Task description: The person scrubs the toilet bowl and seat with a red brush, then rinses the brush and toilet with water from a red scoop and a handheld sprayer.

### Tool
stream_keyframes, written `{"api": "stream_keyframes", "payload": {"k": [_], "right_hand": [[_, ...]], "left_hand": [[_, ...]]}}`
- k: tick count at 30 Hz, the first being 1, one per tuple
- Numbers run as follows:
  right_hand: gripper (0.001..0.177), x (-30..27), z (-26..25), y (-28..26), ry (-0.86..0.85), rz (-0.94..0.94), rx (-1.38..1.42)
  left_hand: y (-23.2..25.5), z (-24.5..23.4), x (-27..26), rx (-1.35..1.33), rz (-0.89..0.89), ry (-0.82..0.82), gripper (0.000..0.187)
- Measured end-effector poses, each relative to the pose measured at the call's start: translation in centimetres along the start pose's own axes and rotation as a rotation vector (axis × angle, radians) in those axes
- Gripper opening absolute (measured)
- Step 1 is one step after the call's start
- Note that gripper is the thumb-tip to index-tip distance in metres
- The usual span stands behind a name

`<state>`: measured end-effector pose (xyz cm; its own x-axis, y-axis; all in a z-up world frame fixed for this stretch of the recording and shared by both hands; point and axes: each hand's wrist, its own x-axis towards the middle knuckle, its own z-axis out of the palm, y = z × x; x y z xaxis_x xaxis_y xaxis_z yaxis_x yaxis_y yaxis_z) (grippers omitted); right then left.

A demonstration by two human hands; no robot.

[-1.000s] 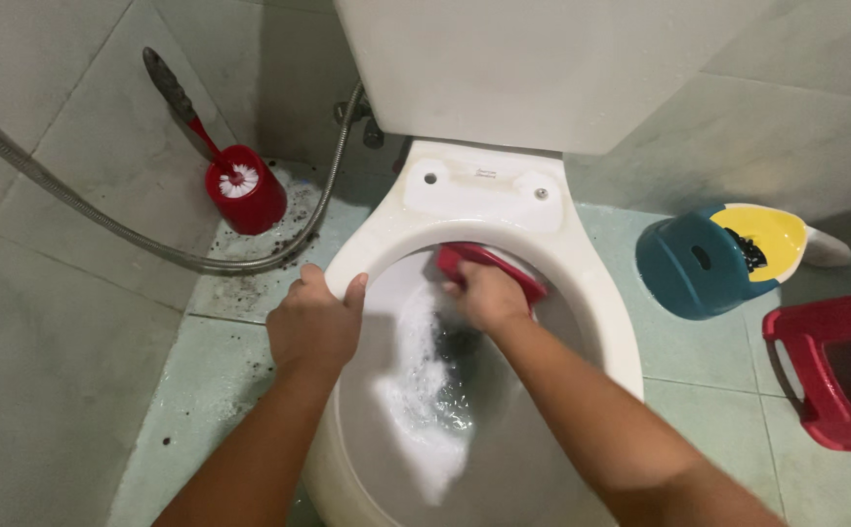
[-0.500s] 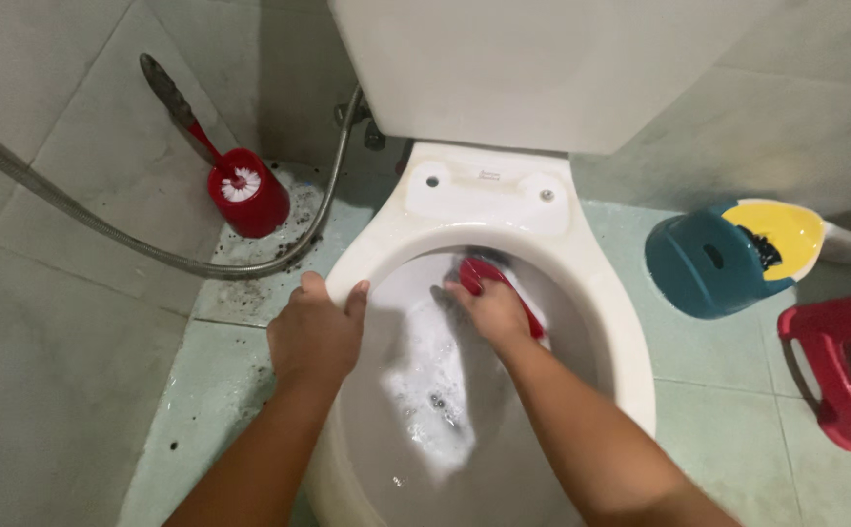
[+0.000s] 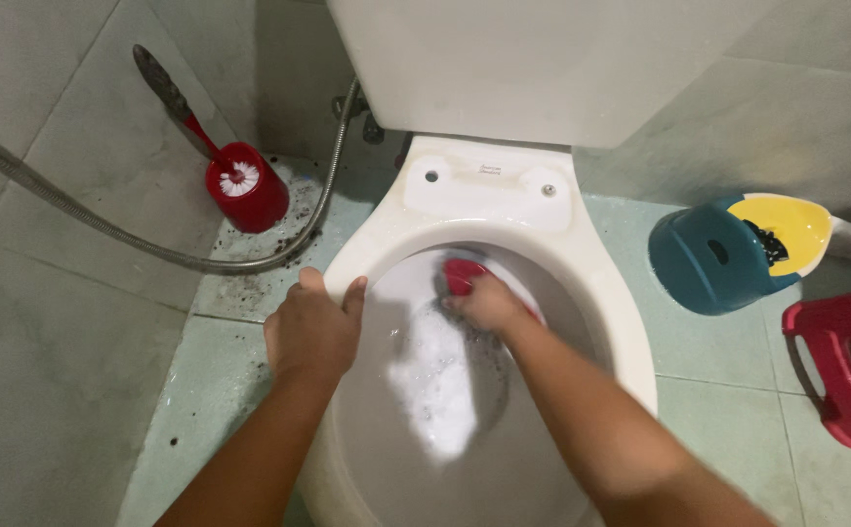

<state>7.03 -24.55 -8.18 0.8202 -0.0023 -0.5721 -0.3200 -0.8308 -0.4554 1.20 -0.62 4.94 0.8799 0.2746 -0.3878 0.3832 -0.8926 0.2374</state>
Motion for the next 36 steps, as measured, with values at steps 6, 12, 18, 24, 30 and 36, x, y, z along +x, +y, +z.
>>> {"api": "stream_keyframes", "payload": {"k": [6,12,18,24,30,36], "right_hand": [[0.043,1.9,3.4,0.0,0.027,0.121,0.027],[0.032,-2.8,2.3,-5.6,-0.324,-0.232,-0.516],[0.044,-3.8,3.6,-4.2,-0.481,-0.005,-0.408],[0.038,-2.9,7.0,0.1,-0.518,0.209,-0.150],[0.012,-0.7,3.2,0.6,-0.360,-0.017,0.275],[0.027,3.1,4.8,0.4,0.375,-0.072,1.782]], "left_hand": [[0.1,-0.2,-0.1,-0.003,0.020,0.019,0.054],[0.0,0.3,0.1,0.020,0.025,0.049,0.054],[-0.4,0.9,0.5,0.016,0.078,0.134,0.054],[-0.6,1.5,0.7,-0.002,0.077,0.145,0.055],[-0.9,1.9,1.1,0.008,0.125,0.229,0.057],[-0.6,1.3,0.8,-0.003,0.077,0.104,0.056]]}}
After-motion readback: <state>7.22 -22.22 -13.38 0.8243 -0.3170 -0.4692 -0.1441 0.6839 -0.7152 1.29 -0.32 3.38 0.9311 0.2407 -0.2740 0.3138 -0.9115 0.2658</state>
